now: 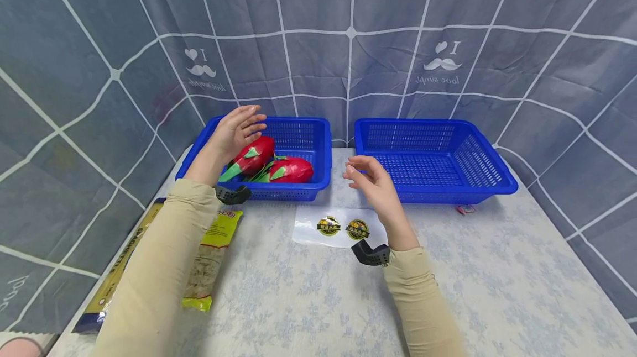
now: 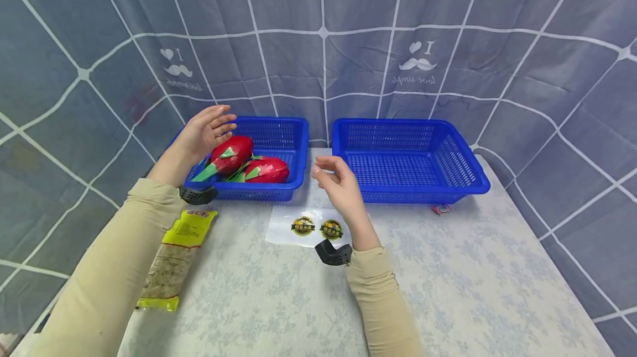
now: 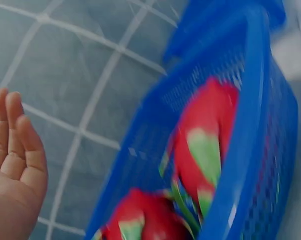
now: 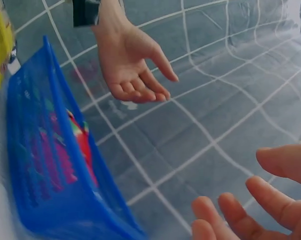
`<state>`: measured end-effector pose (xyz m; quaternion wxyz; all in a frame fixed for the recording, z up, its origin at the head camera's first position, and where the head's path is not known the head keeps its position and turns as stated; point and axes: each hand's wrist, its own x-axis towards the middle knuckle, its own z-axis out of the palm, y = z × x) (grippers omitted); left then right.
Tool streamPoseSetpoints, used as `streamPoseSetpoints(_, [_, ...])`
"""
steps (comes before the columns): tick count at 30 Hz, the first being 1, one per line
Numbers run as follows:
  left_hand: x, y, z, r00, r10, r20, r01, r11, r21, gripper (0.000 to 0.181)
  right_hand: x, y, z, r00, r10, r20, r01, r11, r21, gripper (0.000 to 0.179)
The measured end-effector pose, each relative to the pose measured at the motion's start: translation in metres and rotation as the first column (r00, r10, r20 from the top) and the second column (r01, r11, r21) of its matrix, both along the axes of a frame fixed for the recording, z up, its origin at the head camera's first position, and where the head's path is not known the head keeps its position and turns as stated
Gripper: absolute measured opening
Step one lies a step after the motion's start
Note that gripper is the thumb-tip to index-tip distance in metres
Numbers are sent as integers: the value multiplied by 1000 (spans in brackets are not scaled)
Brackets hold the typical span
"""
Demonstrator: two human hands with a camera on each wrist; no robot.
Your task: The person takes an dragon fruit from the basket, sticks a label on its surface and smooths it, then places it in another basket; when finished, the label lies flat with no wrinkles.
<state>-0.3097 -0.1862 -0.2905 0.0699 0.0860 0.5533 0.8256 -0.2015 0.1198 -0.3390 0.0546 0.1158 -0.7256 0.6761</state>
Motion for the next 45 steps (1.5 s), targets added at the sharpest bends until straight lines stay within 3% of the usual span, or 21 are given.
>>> streamPoseSetpoints(4, [-8, -5, -11, 1000, 8, 29, -5, 996, -92, 20, -7, -17, -12, 998, -15, 62, 15, 1000, -7, 31])
streamPoseSetpoints(7, [-12, -7, -21, 999, 11, 42, -2, 979, -204, 19, -12, -27, -23, 994, -29, 109, 26, 999, 25, 28])
streamPoseSetpoints(12, [-15, -11, -36, 997, 5, 71, 24, 917, -399, 22, -18, -38, -39, 987, -44, 155, 29, 995, 96, 32])
streamPoseSetpoints(17, [-18, -14, -48, 996, -20, 89, 63, 852, -519, 31, -21, -45, -48, 985, -34, 166, 10, 990, 143, 40])
streamPoseSetpoints(23, [-20, -13, -59, 992, -71, 105, 118, 820, -560, 43, -25, -50, -56, 985, -60, 164, 48, 996, 78, 36])
streamPoseSetpoints(29, [-20, -12, -67, 992, -71, 109, 123, 783, -610, 37, -29, -53, -64, 980, -103, 168, 101, 995, 17, 29])
streamPoseSetpoints(36, [-22, -7, -72, 988, -94, 119, 148, 777, -612, 41, -32, -55, -71, 980, -104, 171, 107, 994, -3, 29])
streamPoseSetpoints(45, [-26, -2, -77, 990, -80, 118, 138, 741, -658, 42, -32, -54, -73, 978, -83, 192, 90, 996, -29, 28])
